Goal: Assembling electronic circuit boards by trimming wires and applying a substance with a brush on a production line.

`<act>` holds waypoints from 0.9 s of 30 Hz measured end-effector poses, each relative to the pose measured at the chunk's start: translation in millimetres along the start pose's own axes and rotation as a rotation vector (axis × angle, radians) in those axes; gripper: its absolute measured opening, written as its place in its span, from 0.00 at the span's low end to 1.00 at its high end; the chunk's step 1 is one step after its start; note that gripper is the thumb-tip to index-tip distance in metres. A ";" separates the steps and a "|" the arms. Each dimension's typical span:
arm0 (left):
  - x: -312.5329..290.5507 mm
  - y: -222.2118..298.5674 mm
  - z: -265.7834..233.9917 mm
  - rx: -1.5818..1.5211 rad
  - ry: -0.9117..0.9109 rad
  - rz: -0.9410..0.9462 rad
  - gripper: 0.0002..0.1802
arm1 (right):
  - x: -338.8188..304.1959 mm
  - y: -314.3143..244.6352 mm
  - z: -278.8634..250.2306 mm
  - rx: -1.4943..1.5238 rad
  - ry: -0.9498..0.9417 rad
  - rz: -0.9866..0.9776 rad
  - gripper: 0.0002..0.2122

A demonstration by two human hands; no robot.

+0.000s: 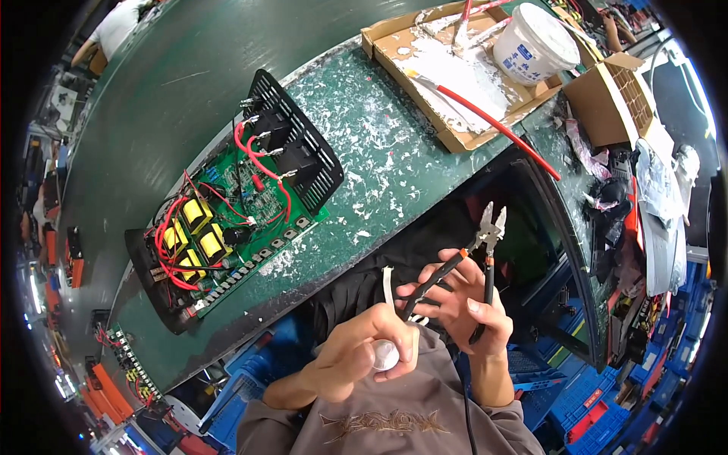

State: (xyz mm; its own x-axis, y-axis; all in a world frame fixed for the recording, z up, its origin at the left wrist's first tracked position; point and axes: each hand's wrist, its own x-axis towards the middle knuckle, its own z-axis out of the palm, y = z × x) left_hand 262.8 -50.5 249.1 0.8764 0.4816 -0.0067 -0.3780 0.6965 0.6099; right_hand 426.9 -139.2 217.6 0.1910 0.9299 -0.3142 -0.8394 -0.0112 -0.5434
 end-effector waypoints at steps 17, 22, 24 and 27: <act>-0.8 8.8 -11.6 0.696 -0.055 0.536 0.07 | -8.8 6.7 7.3 -0.479 0.129 -0.069 0.39; 5.6 6.8 -4.0 0.667 0.048 0.507 0.11 | -0.1 12.0 -120.4 -0.377 -0.073 -0.310 0.34; 0.7 9.0 -6.1 0.708 0.097 0.609 0.14 | -3.6 10.8 -50.0 -0.458 -0.132 -0.258 0.29; -9.3 6.9 -9.3 0.709 0.200 0.591 0.10 | 0.7 -2.7 -3.8 -0.465 -0.152 -0.128 0.29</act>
State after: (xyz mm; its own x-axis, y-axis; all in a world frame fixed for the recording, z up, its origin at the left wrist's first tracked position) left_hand 249.3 -45.3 246.1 0.5080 0.7816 0.3620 -0.4172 -0.1444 0.8973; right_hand 431.2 -139.9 215.9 0.1724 0.9771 -0.1245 -0.4923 -0.0241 -0.8701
